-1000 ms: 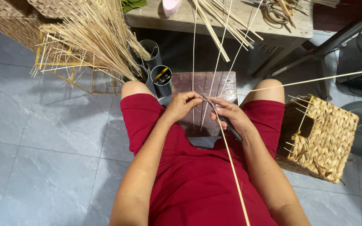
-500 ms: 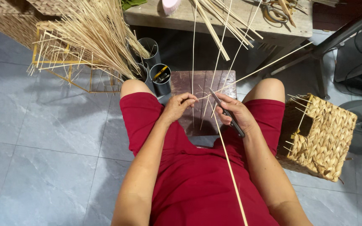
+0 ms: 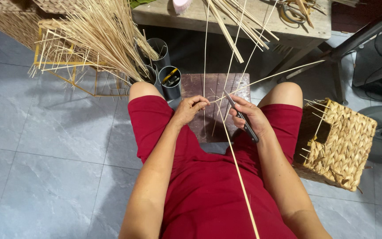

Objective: The person sits on a low stool with a wooden board on their lap and splits thin bamboo strips into narrower slats using a knife. They repeatedly select long bamboo strips from a bundle, hold them against the board, and shave or split them lengthwise, setting processed strips aside.

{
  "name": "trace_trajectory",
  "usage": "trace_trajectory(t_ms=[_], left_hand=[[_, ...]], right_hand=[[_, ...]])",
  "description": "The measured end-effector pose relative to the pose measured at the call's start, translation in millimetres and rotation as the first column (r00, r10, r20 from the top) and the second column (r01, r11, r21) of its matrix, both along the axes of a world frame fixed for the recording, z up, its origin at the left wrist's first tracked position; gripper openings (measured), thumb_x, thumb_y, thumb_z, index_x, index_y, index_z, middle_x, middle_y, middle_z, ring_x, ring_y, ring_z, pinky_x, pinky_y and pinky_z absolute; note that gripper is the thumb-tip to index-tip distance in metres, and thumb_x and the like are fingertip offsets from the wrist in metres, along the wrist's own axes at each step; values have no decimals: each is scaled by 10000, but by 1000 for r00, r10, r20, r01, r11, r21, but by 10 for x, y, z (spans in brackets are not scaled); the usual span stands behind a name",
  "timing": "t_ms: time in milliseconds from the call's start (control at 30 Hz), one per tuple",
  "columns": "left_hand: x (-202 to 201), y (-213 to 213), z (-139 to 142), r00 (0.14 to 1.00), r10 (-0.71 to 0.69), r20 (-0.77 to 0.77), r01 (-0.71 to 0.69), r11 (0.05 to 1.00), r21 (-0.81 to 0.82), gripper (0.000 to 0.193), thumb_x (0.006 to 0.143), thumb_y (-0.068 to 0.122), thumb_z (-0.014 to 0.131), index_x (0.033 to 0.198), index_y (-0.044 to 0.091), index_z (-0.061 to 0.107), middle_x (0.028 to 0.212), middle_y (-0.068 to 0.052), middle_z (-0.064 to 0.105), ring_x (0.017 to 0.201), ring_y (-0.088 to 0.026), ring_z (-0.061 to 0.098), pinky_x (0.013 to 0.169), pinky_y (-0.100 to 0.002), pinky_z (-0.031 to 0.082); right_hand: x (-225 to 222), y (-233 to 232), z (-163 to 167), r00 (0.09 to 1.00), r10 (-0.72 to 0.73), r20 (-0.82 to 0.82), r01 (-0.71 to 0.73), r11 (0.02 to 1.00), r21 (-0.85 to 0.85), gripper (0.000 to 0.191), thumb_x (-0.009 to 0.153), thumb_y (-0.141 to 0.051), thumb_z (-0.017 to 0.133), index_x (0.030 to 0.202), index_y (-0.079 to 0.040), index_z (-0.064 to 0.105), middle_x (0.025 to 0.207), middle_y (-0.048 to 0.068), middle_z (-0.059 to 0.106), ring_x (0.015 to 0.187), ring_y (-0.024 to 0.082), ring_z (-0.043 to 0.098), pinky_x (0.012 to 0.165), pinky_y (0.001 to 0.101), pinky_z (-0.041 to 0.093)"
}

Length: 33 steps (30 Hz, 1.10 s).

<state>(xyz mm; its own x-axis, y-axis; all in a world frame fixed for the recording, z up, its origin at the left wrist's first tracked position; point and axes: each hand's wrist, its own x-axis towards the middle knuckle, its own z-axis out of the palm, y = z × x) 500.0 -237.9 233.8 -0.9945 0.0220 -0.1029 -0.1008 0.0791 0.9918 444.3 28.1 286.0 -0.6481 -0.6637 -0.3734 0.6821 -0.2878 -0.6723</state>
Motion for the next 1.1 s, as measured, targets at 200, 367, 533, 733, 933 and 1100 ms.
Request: trace_trajectory(t_ms=[200,367,533,733,933,1100], left_hand=[[6,-5,-24,999,-20,-47,18,999,-47,172,989,222,659,1017,98,775,793,30,706,763,-62,634,727,-244,514],[-8,14,-132,998,-29,-53,29,1000,1,165,990,192,660,1025,76,772,803,14,706,763,-62,635,736,-239,523],[-23,47,-248,999,-48,-27,50,996,72,164,976,179,670,1025,46,753,865,27,729,761,-58,647,728,-231,543],[-28,24,-304,997,-71,-24,73,994,84,173,989,186,688,1028,35,762,796,13,685,747,-55,621,712,-241,515],[-38,13,-257,995,-92,29,91,994,56,179,981,204,676,1017,54,768,789,35,693,727,-44,616,712,-230,515],[-43,34,-187,995,-77,66,74,996,45,190,978,222,680,1008,63,780,745,39,679,708,-40,605,682,-225,500]], right_hand=[[14,-11,28,1000,-14,8,14,1000,-2,529,1005,-123,585,1520,-66,479,852,78,621,513,92,509,425,221,397],[72,-48,80,997,43,-57,-41,999,33,560,993,-125,586,1533,-64,452,845,84,645,498,99,511,423,228,402],[145,-174,78,978,169,-124,-136,962,237,586,990,-120,592,1551,-25,454,838,107,668,509,108,518,444,226,396],[127,-181,52,984,159,-77,-145,977,156,573,967,-120,600,1519,-32,475,809,81,638,495,128,514,435,261,403],[119,-127,-16,990,139,-7,-137,984,111,566,980,-122,586,1526,-30,469,812,75,615,503,114,502,443,252,396],[72,-144,-29,990,138,-19,-132,974,185,596,960,-126,575,1535,-45,439,797,76,621,475,114,491,421,256,391]])
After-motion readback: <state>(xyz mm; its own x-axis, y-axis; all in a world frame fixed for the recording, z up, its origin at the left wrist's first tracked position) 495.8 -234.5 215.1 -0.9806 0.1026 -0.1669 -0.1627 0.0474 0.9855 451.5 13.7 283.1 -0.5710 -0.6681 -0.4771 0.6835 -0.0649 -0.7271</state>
